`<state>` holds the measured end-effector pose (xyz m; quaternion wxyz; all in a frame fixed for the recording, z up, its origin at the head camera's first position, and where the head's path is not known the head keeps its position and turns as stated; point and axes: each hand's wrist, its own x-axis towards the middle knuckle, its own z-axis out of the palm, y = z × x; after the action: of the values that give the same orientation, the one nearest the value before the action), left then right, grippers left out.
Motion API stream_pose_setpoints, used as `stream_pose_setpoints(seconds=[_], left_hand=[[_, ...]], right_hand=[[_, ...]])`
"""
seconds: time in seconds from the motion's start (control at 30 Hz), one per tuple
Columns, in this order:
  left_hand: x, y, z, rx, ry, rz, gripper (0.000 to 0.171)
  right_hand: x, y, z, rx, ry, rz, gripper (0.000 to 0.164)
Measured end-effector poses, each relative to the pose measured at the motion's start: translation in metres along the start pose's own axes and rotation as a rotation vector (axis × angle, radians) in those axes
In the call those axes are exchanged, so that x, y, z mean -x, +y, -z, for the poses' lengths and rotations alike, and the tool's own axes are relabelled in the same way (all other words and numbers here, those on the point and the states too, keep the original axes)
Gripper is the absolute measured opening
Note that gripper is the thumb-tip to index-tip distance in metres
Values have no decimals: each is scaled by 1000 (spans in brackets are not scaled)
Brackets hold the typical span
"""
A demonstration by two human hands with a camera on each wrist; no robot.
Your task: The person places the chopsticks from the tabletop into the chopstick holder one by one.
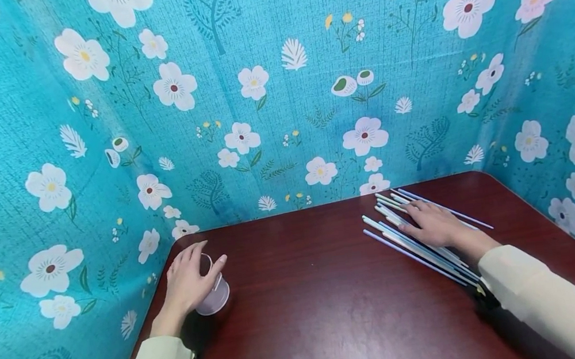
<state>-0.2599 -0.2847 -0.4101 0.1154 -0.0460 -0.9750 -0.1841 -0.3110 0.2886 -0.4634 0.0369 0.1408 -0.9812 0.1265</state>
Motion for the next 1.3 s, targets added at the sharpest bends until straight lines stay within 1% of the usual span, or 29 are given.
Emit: stream_pose_setpoints(seconds=[0.1,0.23,0.37,0.5,0.6,0.7,0.8,0.87,1.1,1.2,1.3], left_hand=[[2,-4,3,4,3,2,89],[5,-9,5,10,-7,19,95],[9,-15,4,44,-6,23,94],[12,-20,1,102,5,29,93],[15,-26,-1,177,18,28,92],[19,-35,-2,257,25,32,95],[22,-44,-2,323,4,57,104],[24,-48,-2,356,-21,82,109],[26,-53,-2,464,-89,173,119],[26,-53,-2,480,-105,189,121],[28,-55,-3,495,-114,188,120]], right_hand=[[1,0,1,10,-3,1,71],[3,0,1,-1,-5,7,67],[6,1,1,-24,-17,5,67],[9,8,-3,-50,-37,-16,70],[11,13,-8,-66,-41,-23,69],[13,16,-11,-67,-46,-19,67],[13,19,-10,-62,-52,-20,63],[13,19,-9,-57,-49,-23,60],[13,20,-5,-37,-27,-21,50],[13,20,-4,-31,-10,-19,46],[13,21,-4,-24,6,-15,41]])
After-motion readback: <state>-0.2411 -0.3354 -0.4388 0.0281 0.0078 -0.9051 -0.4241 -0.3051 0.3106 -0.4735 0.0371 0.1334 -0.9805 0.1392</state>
